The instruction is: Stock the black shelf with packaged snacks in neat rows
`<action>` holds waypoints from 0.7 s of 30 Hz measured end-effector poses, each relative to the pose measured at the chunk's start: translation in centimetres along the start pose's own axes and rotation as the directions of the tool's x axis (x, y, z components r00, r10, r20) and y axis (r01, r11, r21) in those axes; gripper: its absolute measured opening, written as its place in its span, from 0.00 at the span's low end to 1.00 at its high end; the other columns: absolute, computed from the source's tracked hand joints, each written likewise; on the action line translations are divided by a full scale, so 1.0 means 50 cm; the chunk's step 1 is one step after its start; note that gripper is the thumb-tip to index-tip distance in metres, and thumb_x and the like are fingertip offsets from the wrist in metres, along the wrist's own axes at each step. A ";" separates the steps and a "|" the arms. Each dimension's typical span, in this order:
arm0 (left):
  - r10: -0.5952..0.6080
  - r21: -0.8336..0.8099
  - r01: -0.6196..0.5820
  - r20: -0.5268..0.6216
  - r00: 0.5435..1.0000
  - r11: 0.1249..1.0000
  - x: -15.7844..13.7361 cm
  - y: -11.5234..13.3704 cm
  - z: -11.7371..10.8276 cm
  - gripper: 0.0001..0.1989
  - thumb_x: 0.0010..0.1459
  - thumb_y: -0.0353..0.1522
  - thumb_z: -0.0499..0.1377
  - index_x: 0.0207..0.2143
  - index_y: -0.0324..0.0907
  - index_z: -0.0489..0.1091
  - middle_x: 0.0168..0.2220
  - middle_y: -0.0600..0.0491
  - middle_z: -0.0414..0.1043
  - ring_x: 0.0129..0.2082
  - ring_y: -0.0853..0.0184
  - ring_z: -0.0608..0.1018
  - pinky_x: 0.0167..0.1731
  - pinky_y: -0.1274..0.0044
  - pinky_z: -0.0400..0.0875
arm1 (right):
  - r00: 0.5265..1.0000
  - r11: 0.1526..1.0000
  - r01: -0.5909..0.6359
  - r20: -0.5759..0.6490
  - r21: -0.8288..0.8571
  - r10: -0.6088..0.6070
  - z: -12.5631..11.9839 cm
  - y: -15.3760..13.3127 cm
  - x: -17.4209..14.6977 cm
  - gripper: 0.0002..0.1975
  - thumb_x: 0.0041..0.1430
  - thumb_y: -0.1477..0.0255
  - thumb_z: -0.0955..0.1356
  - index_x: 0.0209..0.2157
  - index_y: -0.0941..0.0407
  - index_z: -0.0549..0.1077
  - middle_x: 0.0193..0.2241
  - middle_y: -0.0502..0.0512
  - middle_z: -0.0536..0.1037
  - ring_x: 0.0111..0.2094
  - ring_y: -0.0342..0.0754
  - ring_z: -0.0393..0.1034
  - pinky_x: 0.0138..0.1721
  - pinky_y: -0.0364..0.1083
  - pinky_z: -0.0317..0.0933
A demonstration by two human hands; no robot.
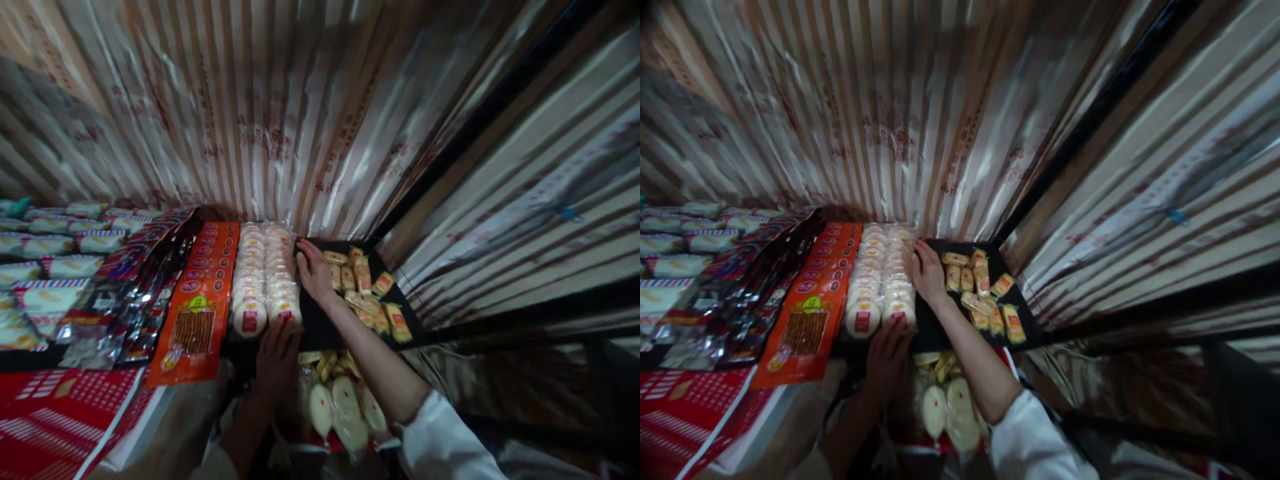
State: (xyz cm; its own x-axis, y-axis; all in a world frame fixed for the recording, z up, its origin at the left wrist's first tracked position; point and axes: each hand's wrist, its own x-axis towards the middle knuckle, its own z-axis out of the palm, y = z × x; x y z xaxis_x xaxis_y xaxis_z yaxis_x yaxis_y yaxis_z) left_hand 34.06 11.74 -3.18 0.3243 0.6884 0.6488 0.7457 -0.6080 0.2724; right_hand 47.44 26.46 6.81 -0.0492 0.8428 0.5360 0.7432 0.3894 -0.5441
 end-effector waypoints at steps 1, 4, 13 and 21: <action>-0.008 -0.026 0.008 0.004 1.000 1.000 -0.007 0.003 -0.003 0.19 0.57 0.26 0.49 0.51 0.40 0.66 0.56 0.43 0.64 0.62 0.57 0.55 0.55 0.63 0.59 | 0.999 0.999 -0.023 -0.026 0.023 0.023 -0.031 -0.005 -0.043 0.18 0.63 0.66 0.56 0.49 0.57 0.68 0.50 0.59 0.71 0.53 0.48 0.62 0.54 0.51 0.56; 0.037 -0.121 -0.029 0.061 0.997 0.992 -0.040 0.026 -0.011 0.17 0.58 0.26 0.49 0.48 0.40 0.67 0.54 0.44 0.65 0.60 0.60 0.60 0.54 0.65 0.62 | 0.987 0.987 -0.156 -0.039 0.036 0.158 -0.111 -0.017 -0.188 0.15 0.63 0.66 0.57 0.45 0.55 0.69 0.41 0.57 0.75 0.45 0.48 0.68 0.48 0.50 0.61; 0.052 -0.230 0.111 0.603 0.796 0.967 -0.138 0.142 -0.011 0.17 0.54 0.25 0.52 0.47 0.40 0.68 0.53 0.45 0.67 0.56 0.61 0.64 0.52 0.68 0.65 | 0.939 0.924 -0.330 0.033 -0.192 0.342 -0.184 0.017 -0.567 0.13 0.60 0.68 0.60 0.38 0.55 0.73 0.37 0.59 0.77 0.42 0.52 0.70 0.46 0.53 0.64; 0.076 -0.129 0.008 0.632 0.771 0.992 -0.168 0.182 0.027 0.15 0.59 0.31 0.52 0.48 0.39 0.67 0.54 0.44 0.65 0.59 0.57 0.60 0.54 0.64 0.60 | 0.932 0.909 -0.317 0.087 -0.271 0.351 -0.167 -0.001 -0.651 0.14 0.58 0.70 0.61 0.41 0.57 0.74 0.42 0.60 0.76 0.46 0.54 0.68 0.49 0.55 0.62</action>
State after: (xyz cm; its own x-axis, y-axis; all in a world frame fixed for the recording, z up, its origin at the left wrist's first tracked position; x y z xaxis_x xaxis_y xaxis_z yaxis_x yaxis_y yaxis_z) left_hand 38.92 0.96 -7.08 0.6747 0.7346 0.0723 0.6669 -0.6486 0.3668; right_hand 54.57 -4.10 -5.25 0.1572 0.9547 0.2527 0.8718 -0.0139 -0.4897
